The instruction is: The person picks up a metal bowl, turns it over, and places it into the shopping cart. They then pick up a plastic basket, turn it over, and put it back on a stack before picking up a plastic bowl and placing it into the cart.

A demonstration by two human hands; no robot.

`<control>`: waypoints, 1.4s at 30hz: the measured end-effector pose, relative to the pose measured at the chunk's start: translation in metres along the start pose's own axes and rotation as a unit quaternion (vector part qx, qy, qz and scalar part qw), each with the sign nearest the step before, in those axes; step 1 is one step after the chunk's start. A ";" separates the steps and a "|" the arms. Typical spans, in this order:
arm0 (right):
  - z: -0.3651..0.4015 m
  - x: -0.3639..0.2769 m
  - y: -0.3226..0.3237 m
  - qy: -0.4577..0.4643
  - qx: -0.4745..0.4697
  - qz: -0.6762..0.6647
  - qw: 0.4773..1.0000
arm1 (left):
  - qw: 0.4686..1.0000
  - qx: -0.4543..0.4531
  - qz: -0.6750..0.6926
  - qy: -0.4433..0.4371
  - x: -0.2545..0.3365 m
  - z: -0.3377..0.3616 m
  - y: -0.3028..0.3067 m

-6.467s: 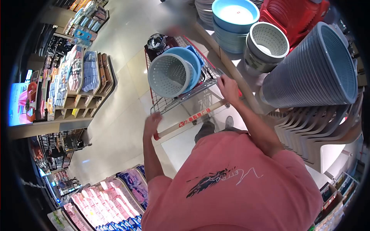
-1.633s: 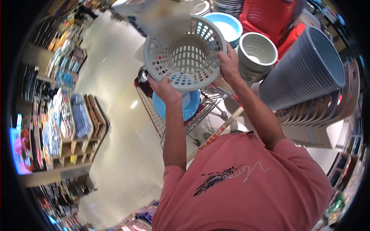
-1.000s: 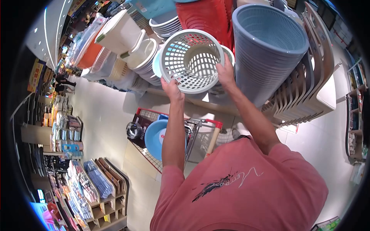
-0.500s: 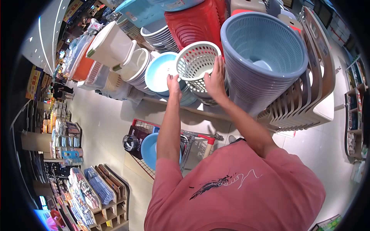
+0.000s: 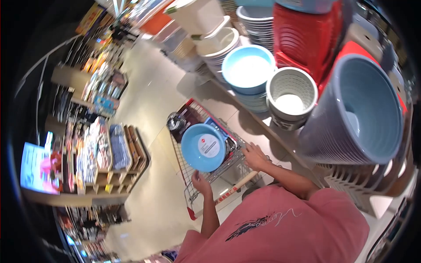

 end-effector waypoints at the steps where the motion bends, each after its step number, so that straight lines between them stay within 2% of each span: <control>1: 0.001 0.005 -0.016 -0.043 -0.107 0.039 0.993 | 0.997 0.030 -0.068 0.002 -0.019 0.016 0.031; 2: -0.003 0.009 -0.022 -0.026 -0.122 0.038 0.991 | 0.996 0.047 -0.074 0.016 -0.040 0.035 0.055; 4: -0.013 0.025 -0.031 -0.112 -0.219 -0.029 0.969 | 0.975 0.012 -0.222 -0.006 -0.065 0.067 0.081; 5: -0.010 0.024 -0.034 -0.103 -0.227 -0.023 0.968 | 0.975 0.021 -0.221 0.005 -0.073 0.075 0.088; 7: -0.009 0.022 -0.031 -0.085 -0.180 -0.006 0.980 | 0.913 -0.095 -0.386 -0.095 -0.073 0.089 0.087; 8: -0.006 0.023 -0.033 -0.075 -0.184 0.002 0.980 | 0.916 -0.088 -0.381 -0.086 -0.075 0.090 0.086; 9: -0.003 0.019 -0.028 0.026 -0.098 0.070 0.992 | 0.919 -0.070 -0.380 -0.081 -0.070 0.086 0.082; 10: 0.002 0.005 -0.021 0.127 -0.013 0.133 0.983 | 0.921 -0.055 -0.379 -0.074 -0.067 0.085 0.080; 11: 0.009 -0.004 -0.013 0.192 0.051 0.161 0.967 | 0.921 -0.085 -0.375 -0.068 -0.067 0.083 0.080; 12: 0.013 -0.015 -0.007 0.204 0.045 0.169 0.963 | 0.925 -0.078 -0.367 -0.057 -0.066 0.080 0.082; 15: 0.030 -0.044 -0.009 0.137 -0.127 0.076 0.979 | 0.914 -0.134 -0.377 -0.069 -0.057 0.079 0.084; 16: 0.044 -0.045 -0.027 0.103 -0.113 0.072 0.986 | 0.914 -0.137 -0.376 -0.067 -0.061 0.076 0.083; 18: 0.063 -0.053 -0.051 0.139 -0.185 0.210 0.950 | 0.919 -0.147 -0.362 -0.057 -0.062 0.079 0.083; 20: 0.058 -0.041 -0.066 0.126 -0.117 0.224 0.959 | 0.928 -0.167 -0.325 -0.066 -0.056 0.076 0.087; 23: 0.053 -0.047 -0.070 0.047 -0.121 0.248 0.960 | 0.926 -0.247 -0.265 -0.109 -0.075 0.068 0.093; 24: 0.054 -0.043 -0.072 0.019 -0.128 0.258 0.957 | 0.927 -0.250 -0.259 -0.103 -0.080 0.065 0.101; 27: 0.057 -0.050 -0.070 0.012 -0.133 0.254 0.958 | 0.923 -0.255 -0.275 -0.084 -0.090 0.057 0.116; 31: 0.053 -0.046 -0.077 -0.025 -0.132 0.229 0.964 | 0.938 -0.214 -0.271 -0.038 -0.101 0.051 0.122; 33: 0.050 -0.047 -0.077 -0.076 -0.061 0.184 0.978 | 0.940 -0.206 -0.269 -0.030 -0.103 0.051 0.122; 34: 0.051 -0.051 -0.079 -0.080 -0.056 0.180 0.979 | 0.942 -0.203 -0.265 -0.024 -0.105 0.052 0.122; 36: 0.054 -0.058 -0.077 -0.113 0.021 0.216 0.970 | 0.941 -0.204 -0.267 -0.028 -0.106 0.052 0.121; 40: 0.056 -0.060 -0.076 -0.126 0.004 0.210 0.970 | 0.934 -0.217 -0.281 -0.034 -0.102 0.054 0.123; 42: 0.057 -0.058 -0.075 -0.128 0.036 0.197 0.971 | 0.934 -0.218 -0.278 -0.045 -0.096 0.055 0.122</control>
Point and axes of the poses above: each hand's wrist, its own z-axis away from the middle knuckle, its own y-axis out of the back of the hand, x = y × z, the point moved 4 cm from there along -z, towards the middle knuckle, and after that the axes turned 6 degrees about -z, right-handed, at the moved point
